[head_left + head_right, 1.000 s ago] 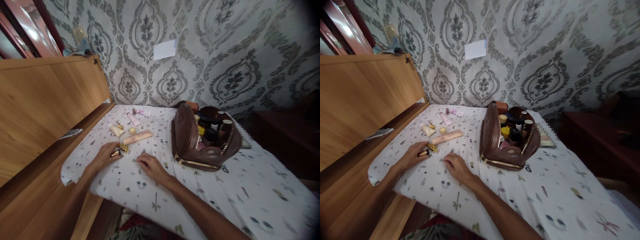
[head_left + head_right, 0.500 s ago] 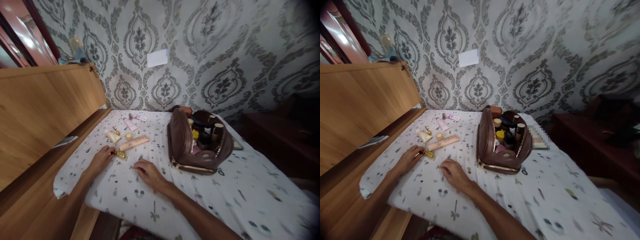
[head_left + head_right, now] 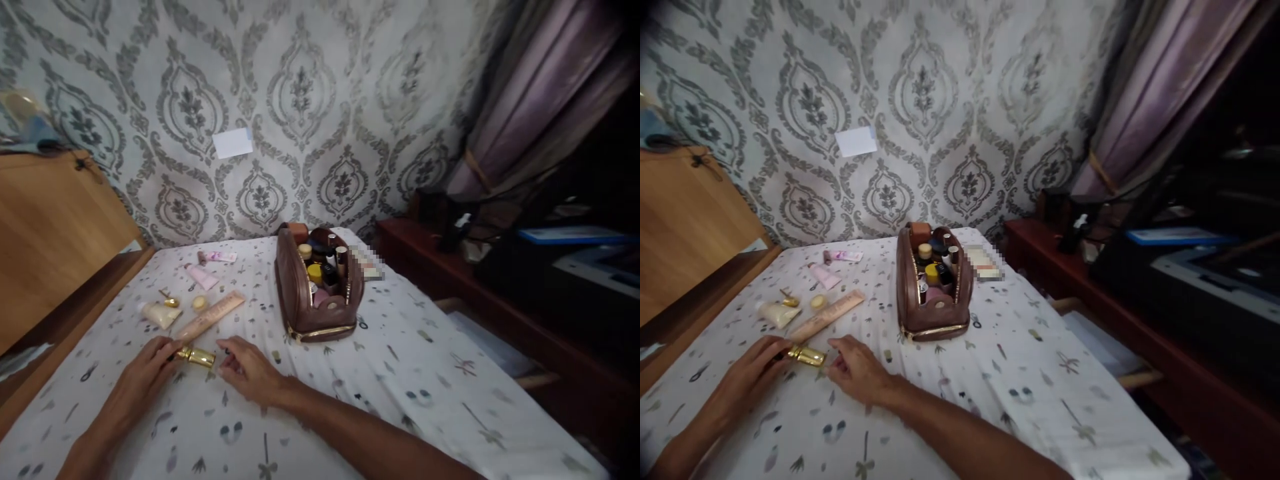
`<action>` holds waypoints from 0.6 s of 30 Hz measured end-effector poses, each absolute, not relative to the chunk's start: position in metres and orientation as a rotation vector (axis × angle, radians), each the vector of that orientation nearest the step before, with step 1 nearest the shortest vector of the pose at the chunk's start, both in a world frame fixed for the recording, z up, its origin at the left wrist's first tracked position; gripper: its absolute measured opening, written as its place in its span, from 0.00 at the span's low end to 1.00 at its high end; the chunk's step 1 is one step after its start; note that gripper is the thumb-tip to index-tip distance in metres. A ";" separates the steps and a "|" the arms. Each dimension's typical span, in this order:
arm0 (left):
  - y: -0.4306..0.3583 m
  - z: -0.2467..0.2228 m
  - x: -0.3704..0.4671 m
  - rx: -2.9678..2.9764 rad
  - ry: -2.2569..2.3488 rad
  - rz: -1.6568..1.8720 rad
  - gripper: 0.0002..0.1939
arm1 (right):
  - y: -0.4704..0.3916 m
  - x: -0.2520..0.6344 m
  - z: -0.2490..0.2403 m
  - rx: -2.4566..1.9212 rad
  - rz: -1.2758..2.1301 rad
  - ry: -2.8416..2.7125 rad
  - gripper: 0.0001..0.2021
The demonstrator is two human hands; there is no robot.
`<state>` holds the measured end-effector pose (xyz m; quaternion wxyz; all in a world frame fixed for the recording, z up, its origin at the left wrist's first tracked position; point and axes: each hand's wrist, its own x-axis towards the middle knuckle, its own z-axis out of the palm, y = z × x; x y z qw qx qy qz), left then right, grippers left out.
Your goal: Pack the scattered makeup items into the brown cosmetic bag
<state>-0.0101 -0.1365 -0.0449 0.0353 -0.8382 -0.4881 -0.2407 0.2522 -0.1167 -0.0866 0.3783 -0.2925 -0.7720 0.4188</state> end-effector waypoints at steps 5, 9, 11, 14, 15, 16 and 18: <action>-0.133 -0.045 0.013 -2.651 -1.217 -0.737 0.10 | -0.116 0.254 -0.078 -0.762 1.120 -1.963 0.10; -0.127 -0.049 0.016 -2.578 -1.290 -0.740 0.13 | -0.115 0.256 -0.076 -0.818 1.206 -1.883 0.06; -0.121 -0.054 0.005 -2.425 -1.481 -0.823 0.17 | -0.114 0.257 -0.077 -0.832 1.232 -1.840 0.05; -0.103 -0.062 -0.027 -2.175 -1.850 -0.921 0.22 | -0.114 0.258 -0.078 -0.847 1.257 -1.798 0.06; -0.095 -0.064 -0.038 -2.119 -1.951 -0.968 0.24 | -0.114 0.259 -0.077 -0.850 1.276 -1.785 0.06; -0.086 -0.067 -0.049 -2.129 -2.031 -1.005 0.26 | -0.114 0.260 -0.076 -0.850 1.300 -1.768 0.07; -0.071 -0.070 -0.062 -2.186 -2.170 -0.988 0.26 | -0.114 0.262 -0.074 -0.842 1.358 -1.719 0.07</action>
